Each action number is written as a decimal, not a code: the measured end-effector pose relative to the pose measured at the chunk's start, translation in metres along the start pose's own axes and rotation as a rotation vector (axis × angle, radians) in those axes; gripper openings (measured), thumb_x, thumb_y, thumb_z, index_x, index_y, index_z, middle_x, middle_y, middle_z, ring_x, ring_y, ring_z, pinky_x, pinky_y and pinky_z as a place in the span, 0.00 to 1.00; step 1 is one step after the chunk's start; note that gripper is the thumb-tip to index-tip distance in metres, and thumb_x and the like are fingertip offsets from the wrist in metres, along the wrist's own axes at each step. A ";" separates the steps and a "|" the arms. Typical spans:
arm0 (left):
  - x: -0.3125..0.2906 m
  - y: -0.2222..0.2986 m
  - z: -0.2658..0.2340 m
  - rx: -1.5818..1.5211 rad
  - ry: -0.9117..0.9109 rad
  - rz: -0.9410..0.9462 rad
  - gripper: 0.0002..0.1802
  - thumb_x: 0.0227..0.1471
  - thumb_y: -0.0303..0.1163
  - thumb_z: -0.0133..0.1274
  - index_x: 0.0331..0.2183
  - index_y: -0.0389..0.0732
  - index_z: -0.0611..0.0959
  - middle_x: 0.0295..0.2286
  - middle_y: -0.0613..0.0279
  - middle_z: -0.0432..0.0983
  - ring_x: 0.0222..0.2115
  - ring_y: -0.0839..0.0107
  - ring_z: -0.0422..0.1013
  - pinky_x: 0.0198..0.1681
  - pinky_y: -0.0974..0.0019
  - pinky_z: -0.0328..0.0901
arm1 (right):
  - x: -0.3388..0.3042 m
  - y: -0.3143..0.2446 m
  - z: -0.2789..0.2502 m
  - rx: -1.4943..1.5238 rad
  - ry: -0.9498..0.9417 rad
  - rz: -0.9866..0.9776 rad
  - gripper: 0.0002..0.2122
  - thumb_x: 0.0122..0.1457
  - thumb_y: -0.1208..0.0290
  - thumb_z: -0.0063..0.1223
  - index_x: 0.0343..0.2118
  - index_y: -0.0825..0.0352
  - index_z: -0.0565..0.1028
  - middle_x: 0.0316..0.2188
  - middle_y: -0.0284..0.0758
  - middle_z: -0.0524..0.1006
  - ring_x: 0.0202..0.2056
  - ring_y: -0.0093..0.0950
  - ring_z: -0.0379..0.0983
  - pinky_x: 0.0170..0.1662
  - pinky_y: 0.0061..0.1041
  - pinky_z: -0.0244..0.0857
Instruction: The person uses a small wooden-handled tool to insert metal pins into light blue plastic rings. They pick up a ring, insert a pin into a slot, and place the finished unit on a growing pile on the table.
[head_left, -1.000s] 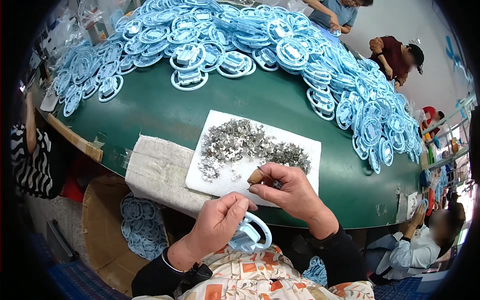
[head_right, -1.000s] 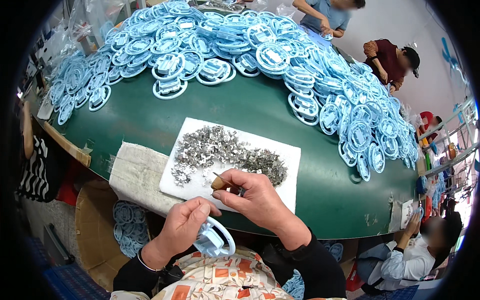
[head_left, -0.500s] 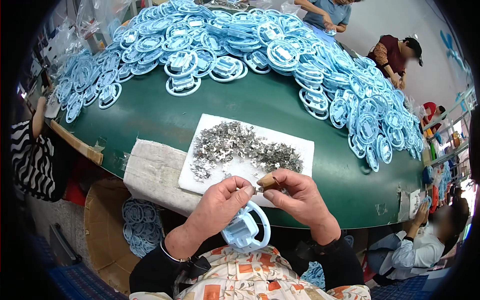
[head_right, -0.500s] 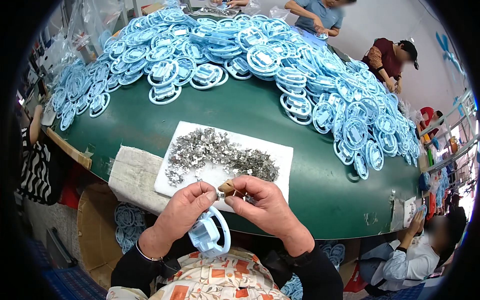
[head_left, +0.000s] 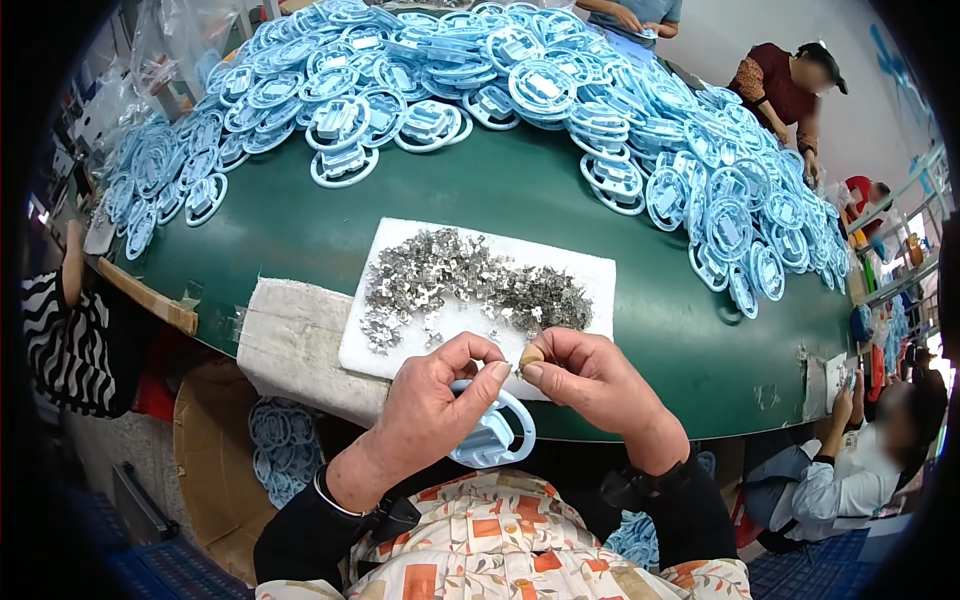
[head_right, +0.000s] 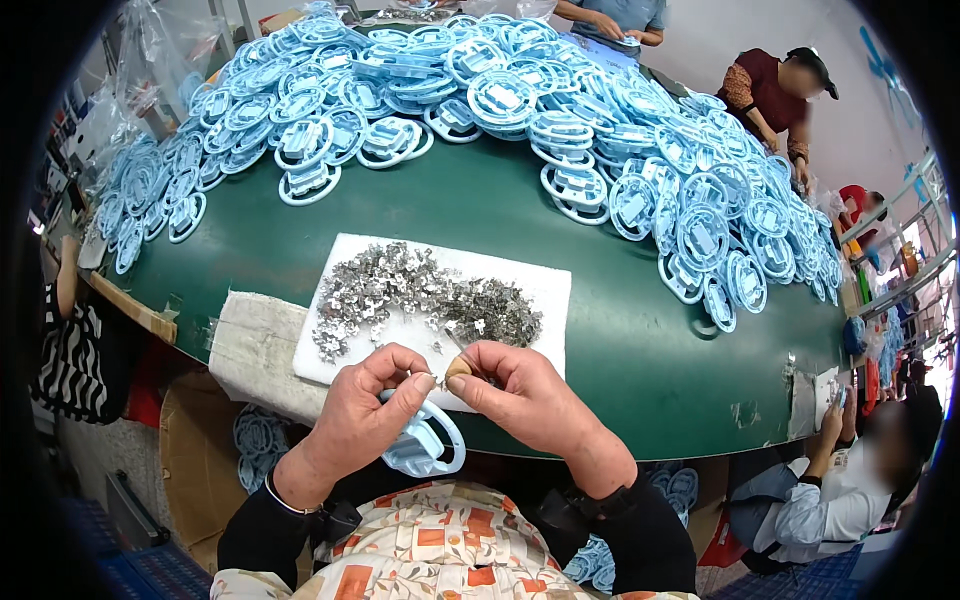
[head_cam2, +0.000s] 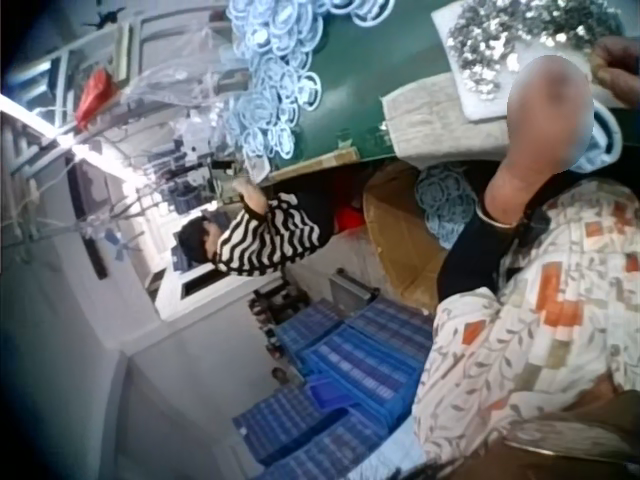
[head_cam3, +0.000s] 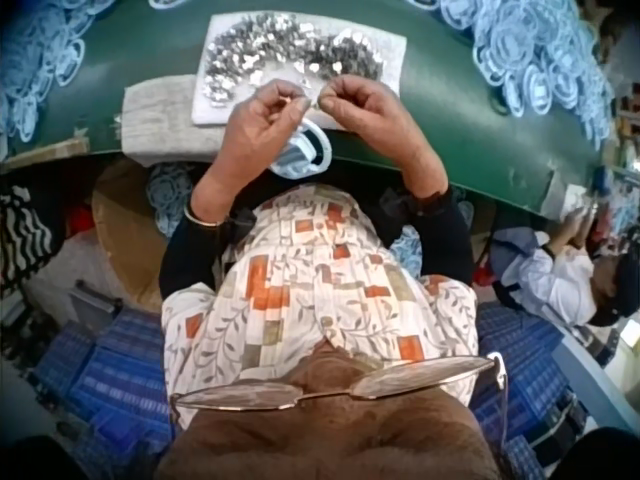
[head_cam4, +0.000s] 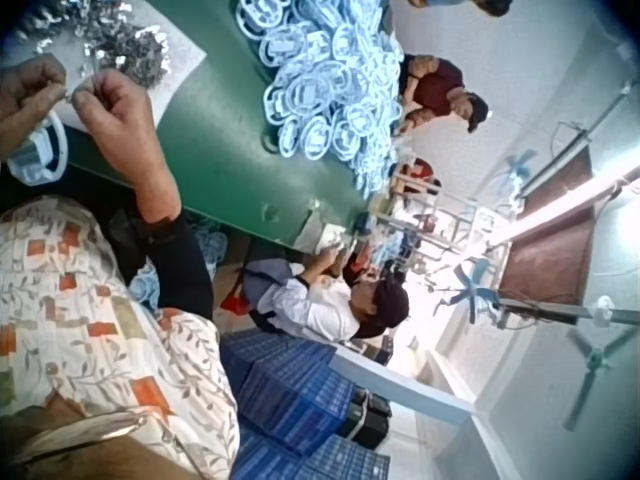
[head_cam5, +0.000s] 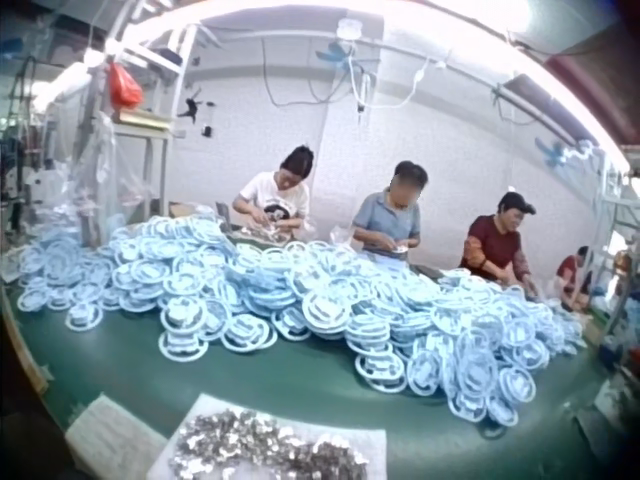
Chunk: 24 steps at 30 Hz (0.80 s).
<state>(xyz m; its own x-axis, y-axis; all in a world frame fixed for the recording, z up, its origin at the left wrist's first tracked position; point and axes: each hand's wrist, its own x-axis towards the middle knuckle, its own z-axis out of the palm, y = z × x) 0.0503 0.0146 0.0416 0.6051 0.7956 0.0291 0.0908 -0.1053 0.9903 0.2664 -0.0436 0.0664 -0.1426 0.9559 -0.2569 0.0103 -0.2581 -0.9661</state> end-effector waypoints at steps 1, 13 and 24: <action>0.000 -0.001 0.001 -0.011 -0.004 -0.001 0.11 0.64 0.34 0.52 0.41 0.36 0.81 0.25 0.66 0.78 0.26 0.83 0.70 0.28 0.72 0.66 | -0.002 0.000 0.000 0.042 0.019 0.004 0.07 0.66 0.70 0.56 0.37 0.70 0.77 0.29 0.21 0.73 0.30 0.11 0.63 0.32 0.15 0.59; 0.002 -0.010 -0.001 -0.172 0.019 -0.191 0.13 0.68 0.28 0.43 0.50 0.33 0.74 0.40 0.63 0.77 0.39 0.82 0.71 0.44 0.74 0.69 | -0.016 0.011 0.004 -0.580 0.260 -0.494 0.05 0.56 0.81 0.58 0.34 0.69 0.76 0.28 0.36 0.77 0.26 0.26 0.73 0.28 0.25 0.67; 0.004 -0.019 0.004 -0.120 0.031 -0.253 0.14 0.68 0.29 0.43 0.50 0.32 0.75 0.38 0.63 0.78 0.36 0.82 0.72 0.41 0.74 0.69 | -0.002 0.021 0.008 -0.829 0.222 -0.564 0.07 0.53 0.80 0.60 0.34 0.65 0.74 0.27 0.35 0.76 0.27 0.37 0.76 0.29 0.34 0.69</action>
<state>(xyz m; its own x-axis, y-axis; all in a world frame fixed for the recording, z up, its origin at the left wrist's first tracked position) 0.0543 0.0178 0.0228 0.5503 0.8057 -0.2189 0.1405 0.1691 0.9755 0.2589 -0.0521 0.0473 -0.1532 0.9341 0.3225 0.6910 0.3345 -0.6408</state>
